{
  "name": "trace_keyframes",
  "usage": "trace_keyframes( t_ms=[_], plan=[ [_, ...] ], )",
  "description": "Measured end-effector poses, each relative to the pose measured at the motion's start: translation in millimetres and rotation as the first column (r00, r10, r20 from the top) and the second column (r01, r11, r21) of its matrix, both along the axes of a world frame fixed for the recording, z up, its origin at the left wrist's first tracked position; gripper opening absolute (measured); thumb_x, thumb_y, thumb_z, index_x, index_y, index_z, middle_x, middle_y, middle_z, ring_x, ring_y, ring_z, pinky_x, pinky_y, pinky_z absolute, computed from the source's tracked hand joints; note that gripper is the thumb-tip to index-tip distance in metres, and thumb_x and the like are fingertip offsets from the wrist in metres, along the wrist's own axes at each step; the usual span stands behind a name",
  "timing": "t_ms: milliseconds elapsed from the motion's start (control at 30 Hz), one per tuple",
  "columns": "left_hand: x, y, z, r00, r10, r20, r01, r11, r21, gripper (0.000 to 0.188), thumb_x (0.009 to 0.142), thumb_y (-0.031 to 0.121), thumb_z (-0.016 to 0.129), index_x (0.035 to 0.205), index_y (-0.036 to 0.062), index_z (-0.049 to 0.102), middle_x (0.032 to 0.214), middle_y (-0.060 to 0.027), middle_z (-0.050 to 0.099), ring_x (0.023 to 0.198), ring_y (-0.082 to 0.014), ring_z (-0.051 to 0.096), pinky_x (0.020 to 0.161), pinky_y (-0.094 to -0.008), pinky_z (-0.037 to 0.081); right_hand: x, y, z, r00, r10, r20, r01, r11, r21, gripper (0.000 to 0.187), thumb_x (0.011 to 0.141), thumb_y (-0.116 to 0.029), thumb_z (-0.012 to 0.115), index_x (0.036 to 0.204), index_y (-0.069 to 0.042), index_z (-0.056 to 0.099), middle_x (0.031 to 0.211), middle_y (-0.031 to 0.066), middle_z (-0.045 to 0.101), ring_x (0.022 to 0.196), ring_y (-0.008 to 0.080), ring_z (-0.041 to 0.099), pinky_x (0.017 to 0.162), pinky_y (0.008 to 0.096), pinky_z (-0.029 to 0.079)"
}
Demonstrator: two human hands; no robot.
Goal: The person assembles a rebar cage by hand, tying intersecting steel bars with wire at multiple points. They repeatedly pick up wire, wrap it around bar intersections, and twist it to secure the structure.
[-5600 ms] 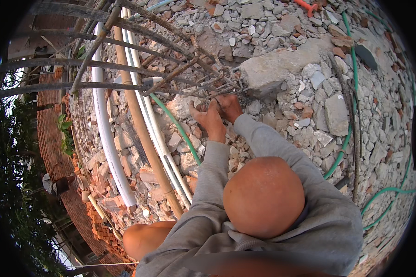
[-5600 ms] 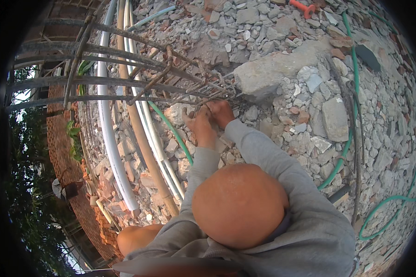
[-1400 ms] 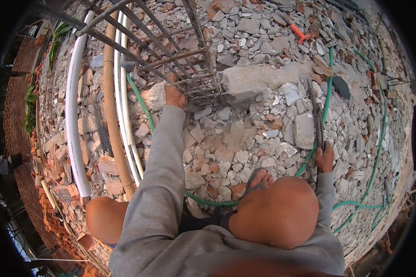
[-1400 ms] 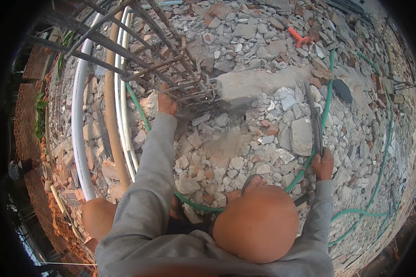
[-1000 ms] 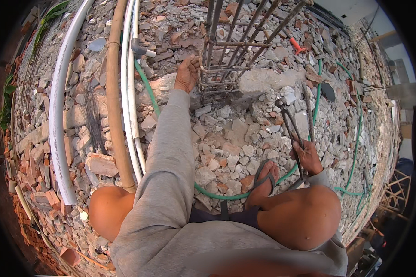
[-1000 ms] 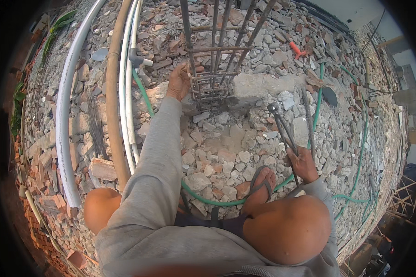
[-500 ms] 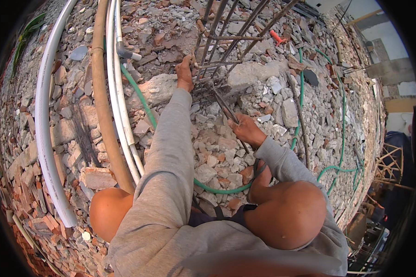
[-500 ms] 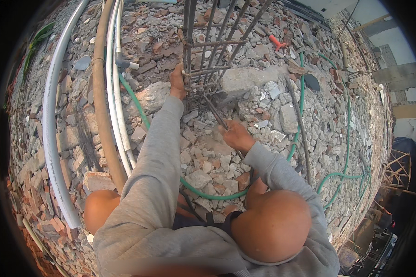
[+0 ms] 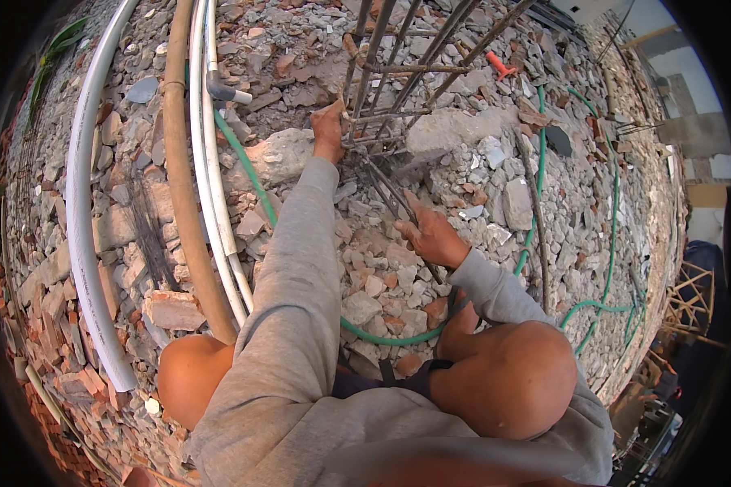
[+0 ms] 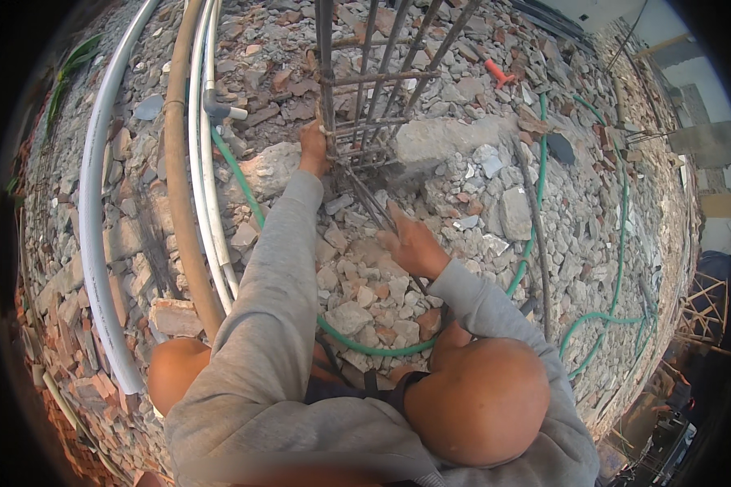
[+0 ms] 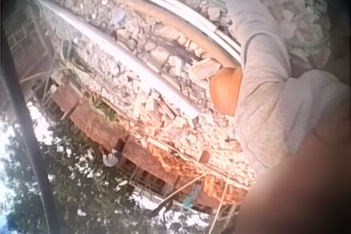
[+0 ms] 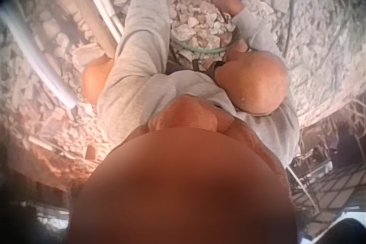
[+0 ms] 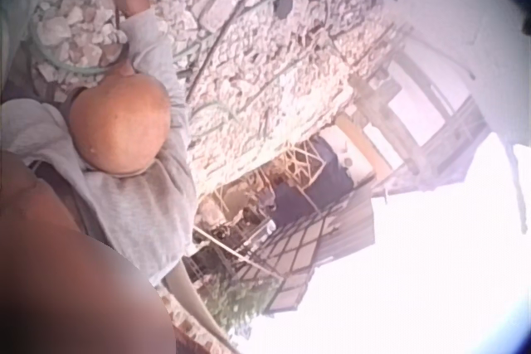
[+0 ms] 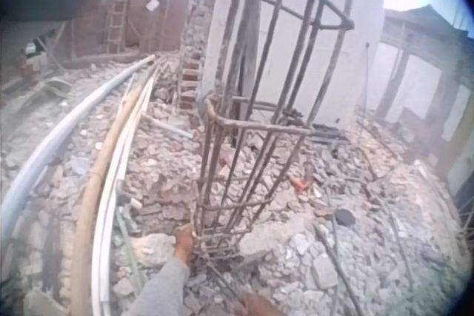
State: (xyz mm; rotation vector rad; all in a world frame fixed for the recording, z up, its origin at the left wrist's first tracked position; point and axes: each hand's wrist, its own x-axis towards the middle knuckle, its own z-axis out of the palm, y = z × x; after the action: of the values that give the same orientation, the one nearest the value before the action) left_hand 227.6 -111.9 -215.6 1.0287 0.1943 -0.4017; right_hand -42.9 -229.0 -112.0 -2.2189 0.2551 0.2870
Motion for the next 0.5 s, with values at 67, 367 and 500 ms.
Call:
trace_keyframes(
  t_ms=[67,367,500],
  plan=[
    [2.3,-2.4,-6.1,1.000,-0.019,0.005,0.020,0.998,-0.051,0.030,0.098,0.022,0.065,0.072,0.0085,0.061,0.067,0.0014,0.052,0.054,-0.0120,0.050,0.047,-0.0392,0.052,-3.4,4.1,-6.7,0.992,0.018,0.125,-0.020,1.000,0.021,0.062,0.098,-0.023,0.076,0.144,0.005,0.046,0.087,0.0150,0.070,0.068,0.0247,0.067,0.065,0.0364,0.053],
    [16.7,-11.5,-38.9,0.999,0.004,0.052,-0.001,0.999,-0.050,0.028,0.095,0.017,0.063,0.069,0.0074,0.061,0.066,0.0038,0.052,0.054,-0.0097,0.046,0.048,-0.0331,0.035,-6.6,-23.1,-1.9,0.948,0.028,-0.318,0.017,0.990,0.139,0.058,0.085,-0.023,0.081,0.126,0.006,0.053,0.087,0.0152,0.070,0.075,0.0305,0.069,0.065,0.0428,0.055],
    [9.8,-9.4,-22.7,1.000,0.005,0.009,-0.004,0.997,-0.071,0.029,0.097,0.017,0.062,0.070,0.0054,0.062,0.068,0.0002,0.056,0.053,-0.0112,0.047,0.047,-0.0339,0.042,-33.3,-13.3,-3.1,1.000,0.019,-0.009,-0.021,0.827,-0.562,0.043,0.081,-0.013,0.069,0.115,0.008,0.052,0.097,0.0318,0.067,0.083,0.0501,0.069,0.070,0.0577,0.055]
  ],
)
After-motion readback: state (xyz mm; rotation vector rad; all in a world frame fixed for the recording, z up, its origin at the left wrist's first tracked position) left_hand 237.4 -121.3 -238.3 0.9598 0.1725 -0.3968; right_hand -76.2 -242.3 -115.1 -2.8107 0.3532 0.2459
